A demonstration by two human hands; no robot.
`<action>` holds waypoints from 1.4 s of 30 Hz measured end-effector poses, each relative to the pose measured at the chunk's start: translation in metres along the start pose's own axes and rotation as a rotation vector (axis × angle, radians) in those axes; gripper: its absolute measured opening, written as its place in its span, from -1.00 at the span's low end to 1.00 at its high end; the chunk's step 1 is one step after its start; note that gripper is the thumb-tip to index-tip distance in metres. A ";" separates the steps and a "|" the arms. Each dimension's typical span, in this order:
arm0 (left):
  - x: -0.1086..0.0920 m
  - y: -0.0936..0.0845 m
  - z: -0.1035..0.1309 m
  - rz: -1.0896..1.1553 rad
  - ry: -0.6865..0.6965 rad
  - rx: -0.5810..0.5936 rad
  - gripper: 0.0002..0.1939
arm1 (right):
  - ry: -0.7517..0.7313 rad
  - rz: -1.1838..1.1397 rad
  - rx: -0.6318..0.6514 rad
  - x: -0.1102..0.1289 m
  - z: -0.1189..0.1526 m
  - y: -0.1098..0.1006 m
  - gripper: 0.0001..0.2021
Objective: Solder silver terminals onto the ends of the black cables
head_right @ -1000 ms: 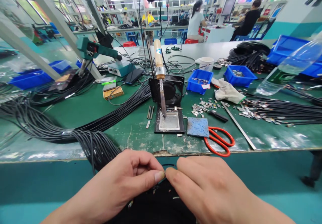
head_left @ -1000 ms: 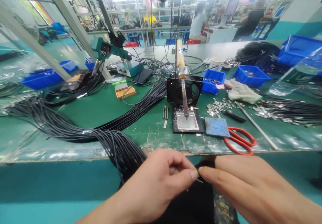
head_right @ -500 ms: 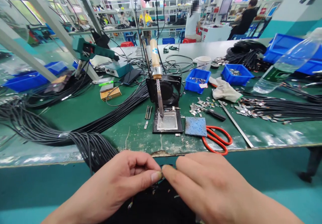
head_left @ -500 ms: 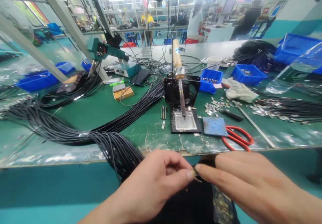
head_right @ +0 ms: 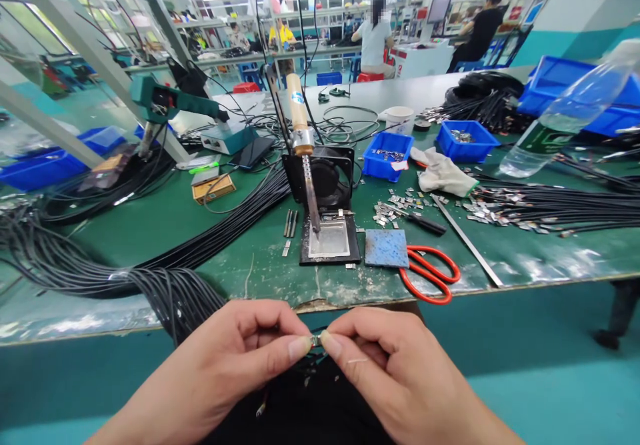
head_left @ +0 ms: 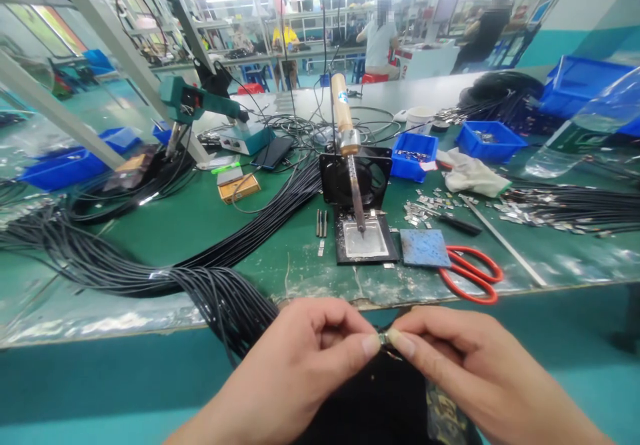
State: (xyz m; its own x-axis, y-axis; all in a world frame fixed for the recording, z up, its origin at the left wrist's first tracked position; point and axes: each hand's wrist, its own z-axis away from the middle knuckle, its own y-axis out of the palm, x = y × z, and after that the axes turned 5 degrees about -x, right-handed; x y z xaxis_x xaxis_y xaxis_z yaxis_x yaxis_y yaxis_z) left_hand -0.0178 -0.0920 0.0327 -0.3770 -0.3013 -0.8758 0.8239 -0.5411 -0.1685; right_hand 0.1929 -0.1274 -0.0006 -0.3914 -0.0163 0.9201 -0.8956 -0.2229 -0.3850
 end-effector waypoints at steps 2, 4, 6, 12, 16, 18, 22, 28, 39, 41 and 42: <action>0.000 0.000 0.000 -0.001 0.005 -0.007 -0.69 | -0.013 0.002 -0.005 -0.001 0.000 0.000 -0.69; 0.000 0.001 0.000 -0.006 0.008 -0.019 -0.70 | -0.025 0.016 -0.010 -0.001 0.001 -0.001 -0.69; 0.000 0.001 0.000 -0.013 0.008 -0.020 -0.70 | -0.030 0.033 -0.012 -0.001 0.001 -0.001 -0.71; -0.001 0.001 -0.001 -0.014 0.007 -0.013 -0.70 | -0.035 0.043 -0.015 0.000 0.000 -0.001 -0.72; 0.000 0.002 -0.002 -0.006 -0.005 -0.008 -0.70 | -0.047 0.028 -0.017 0.000 -0.001 -0.001 -0.72; 0.000 0.003 -0.003 -0.008 -0.012 -0.005 -0.69 | -0.045 0.029 -0.021 -0.001 -0.001 -0.001 -0.71; 0.000 0.003 -0.003 -0.007 -0.027 -0.002 -0.68 | -0.023 0.040 -0.017 -0.002 0.000 -0.002 -0.71; 0.000 0.005 -0.003 0.033 -0.034 -0.004 -0.72 | -0.011 0.007 -0.007 0.001 -0.001 -0.001 -0.70; 0.002 0.001 -0.004 0.082 -0.050 0.022 -0.70 | -0.590 0.412 -0.174 -0.013 0.003 -0.009 -0.74; 0.004 0.002 -0.004 0.097 -0.057 0.028 -0.69 | -0.643 0.470 -0.113 -0.010 0.004 -0.012 -0.73; 0.004 0.003 -0.004 0.104 -0.059 0.032 -0.68 | -0.671 0.489 -0.100 -0.008 0.003 -0.014 -0.72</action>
State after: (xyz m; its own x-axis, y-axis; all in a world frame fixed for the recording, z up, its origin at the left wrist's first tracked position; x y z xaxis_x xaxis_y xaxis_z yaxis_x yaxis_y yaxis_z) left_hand -0.0156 -0.0921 0.0268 -0.3153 -0.4018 -0.8598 0.8461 -0.5293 -0.0629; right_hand 0.2091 -0.1275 -0.0021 -0.5601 -0.6727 0.4836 -0.6847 0.0472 -0.7273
